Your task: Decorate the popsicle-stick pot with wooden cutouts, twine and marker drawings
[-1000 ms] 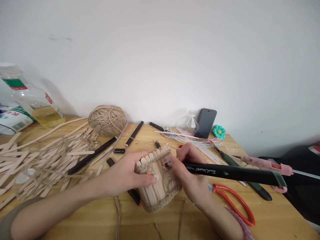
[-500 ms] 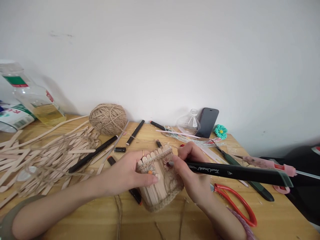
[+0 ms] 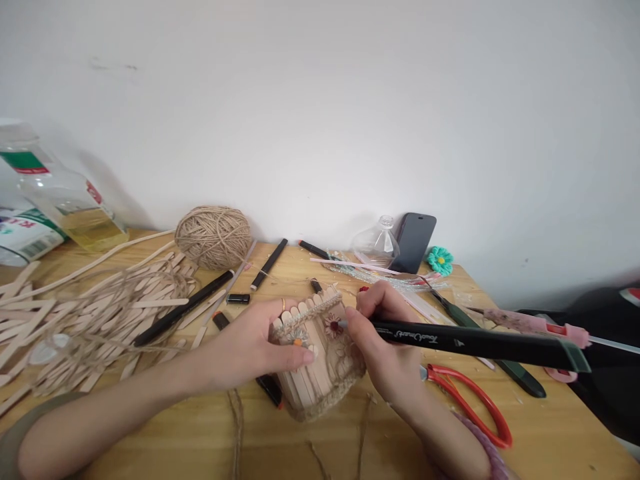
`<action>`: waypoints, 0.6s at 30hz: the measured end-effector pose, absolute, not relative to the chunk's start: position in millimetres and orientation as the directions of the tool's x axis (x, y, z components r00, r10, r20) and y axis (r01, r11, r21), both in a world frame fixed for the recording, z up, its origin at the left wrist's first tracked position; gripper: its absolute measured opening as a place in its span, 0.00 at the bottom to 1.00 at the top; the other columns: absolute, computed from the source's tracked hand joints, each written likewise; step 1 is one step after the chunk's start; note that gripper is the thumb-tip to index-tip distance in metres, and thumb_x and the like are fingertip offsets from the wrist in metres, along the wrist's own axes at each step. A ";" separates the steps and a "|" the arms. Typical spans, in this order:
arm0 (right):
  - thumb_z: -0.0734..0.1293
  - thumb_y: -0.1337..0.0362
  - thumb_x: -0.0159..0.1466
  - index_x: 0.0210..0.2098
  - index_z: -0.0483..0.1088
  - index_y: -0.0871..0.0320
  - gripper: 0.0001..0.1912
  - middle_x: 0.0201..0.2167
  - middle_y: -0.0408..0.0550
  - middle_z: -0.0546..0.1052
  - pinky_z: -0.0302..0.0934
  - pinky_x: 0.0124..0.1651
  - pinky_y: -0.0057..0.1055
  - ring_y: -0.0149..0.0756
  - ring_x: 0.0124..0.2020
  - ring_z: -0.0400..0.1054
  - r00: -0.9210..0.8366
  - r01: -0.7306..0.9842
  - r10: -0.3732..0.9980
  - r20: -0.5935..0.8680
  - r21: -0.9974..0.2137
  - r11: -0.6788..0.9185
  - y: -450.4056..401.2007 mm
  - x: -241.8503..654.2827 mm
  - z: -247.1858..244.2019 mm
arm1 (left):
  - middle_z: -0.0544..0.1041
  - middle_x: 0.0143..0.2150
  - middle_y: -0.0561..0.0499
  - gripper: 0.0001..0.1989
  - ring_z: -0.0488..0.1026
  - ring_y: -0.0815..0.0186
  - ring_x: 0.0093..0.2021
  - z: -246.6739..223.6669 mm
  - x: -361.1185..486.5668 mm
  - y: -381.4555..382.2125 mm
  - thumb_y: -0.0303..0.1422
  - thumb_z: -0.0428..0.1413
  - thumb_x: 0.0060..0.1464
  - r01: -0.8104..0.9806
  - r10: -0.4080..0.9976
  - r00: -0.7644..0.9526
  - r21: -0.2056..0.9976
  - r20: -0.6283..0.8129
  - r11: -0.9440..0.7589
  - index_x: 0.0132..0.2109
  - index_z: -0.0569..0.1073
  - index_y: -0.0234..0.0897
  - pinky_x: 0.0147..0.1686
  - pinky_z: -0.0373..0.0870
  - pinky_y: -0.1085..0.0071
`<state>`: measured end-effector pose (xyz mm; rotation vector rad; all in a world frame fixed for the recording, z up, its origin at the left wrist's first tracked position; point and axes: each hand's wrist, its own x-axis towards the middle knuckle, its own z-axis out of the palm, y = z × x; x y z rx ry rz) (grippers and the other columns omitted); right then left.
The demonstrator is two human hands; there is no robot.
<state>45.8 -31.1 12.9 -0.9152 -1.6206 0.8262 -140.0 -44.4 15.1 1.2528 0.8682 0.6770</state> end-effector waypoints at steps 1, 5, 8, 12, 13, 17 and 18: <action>0.63 0.67 0.60 0.23 0.55 0.54 0.13 0.18 0.35 0.57 0.45 0.23 0.28 0.28 0.20 0.49 -0.153 0.158 0.880 0.449 -0.868 0.470 -31.2 45.8 12.7 | 0.68 0.28 0.58 0.14 0.62 0.72 0.27 15.4 -139.9 -44.3 0.34 0.61 0.46 0.028 0.834 0.519 0.979 -0.187 0.202 0.39 0.68 0.34 0.27 0.60 0.77; 0.64 0.67 0.60 0.23 0.54 0.54 0.14 0.18 0.35 0.55 0.45 0.23 0.28 0.28 0.21 0.48 -0.125 0.121 0.877 0.463 -0.871 0.477 -32.3 46.8 10.9 | 0.68 0.29 0.58 0.14 0.62 0.72 0.28 15.3 -140.2 -44.9 0.34 0.61 0.47 0.024 0.827 0.530 0.978 -0.190 0.209 0.40 0.68 0.35 0.27 0.60 0.77; 0.64 0.67 0.61 0.23 0.54 0.54 0.14 0.18 0.35 0.56 0.45 0.23 0.28 0.28 0.20 0.48 -0.149 0.126 0.875 0.461 -0.869 0.479 -33.0 47.7 10.1 | 0.68 0.28 0.58 0.13 0.61 0.73 0.27 15.0 -140.5 -45.1 0.34 0.61 0.47 0.026 0.828 0.529 0.979 -0.186 0.204 0.39 0.67 0.34 0.27 0.60 0.78; 0.64 0.67 0.61 0.23 0.55 0.54 0.13 0.19 0.35 0.56 0.45 0.23 0.28 0.28 0.21 0.49 -0.166 0.137 0.878 0.450 -0.871 0.472 -32.7 48.2 9.4 | 0.66 0.27 0.59 0.13 0.60 0.73 0.27 15.0 -140.8 -44.4 0.35 0.61 0.47 0.037 0.831 0.526 0.982 -0.178 0.187 0.38 0.67 0.34 0.26 0.59 0.78; 0.64 0.67 0.61 0.23 0.55 0.54 0.13 0.19 0.35 0.56 0.45 0.23 0.28 0.28 0.21 0.48 -0.156 0.122 0.876 0.456 -0.872 0.475 -32.6 48.2 9.2 | 0.66 0.27 0.59 0.13 0.60 0.73 0.26 14.9 -140.9 -44.2 0.35 0.61 0.47 0.043 0.832 0.525 0.982 -0.180 0.186 0.38 0.67 0.34 0.26 0.59 0.78; 0.64 0.67 0.61 0.23 0.55 0.54 0.13 0.18 0.35 0.55 0.44 0.23 0.28 0.28 0.21 0.48 -0.171 0.098 0.870 0.463 -0.870 0.482 -32.6 48.2 9.5 | 0.66 0.28 0.58 0.14 0.60 0.73 0.27 14.6 -141.2 -44.6 0.36 0.61 0.47 0.054 0.833 0.522 0.982 -0.184 0.183 0.38 0.68 0.35 0.26 0.59 0.78; 0.64 0.66 0.61 0.23 0.55 0.54 0.13 0.18 0.35 0.55 0.44 0.23 0.28 0.28 0.20 0.48 -0.188 0.109 0.869 0.458 -0.869 0.482 -32.8 48.1 9.7 | 0.66 0.28 0.58 0.14 0.60 0.73 0.27 14.7 -141.3 -44.9 0.36 0.61 0.47 0.053 0.834 0.522 0.982 -0.181 0.180 0.39 0.68 0.35 0.27 0.59 0.78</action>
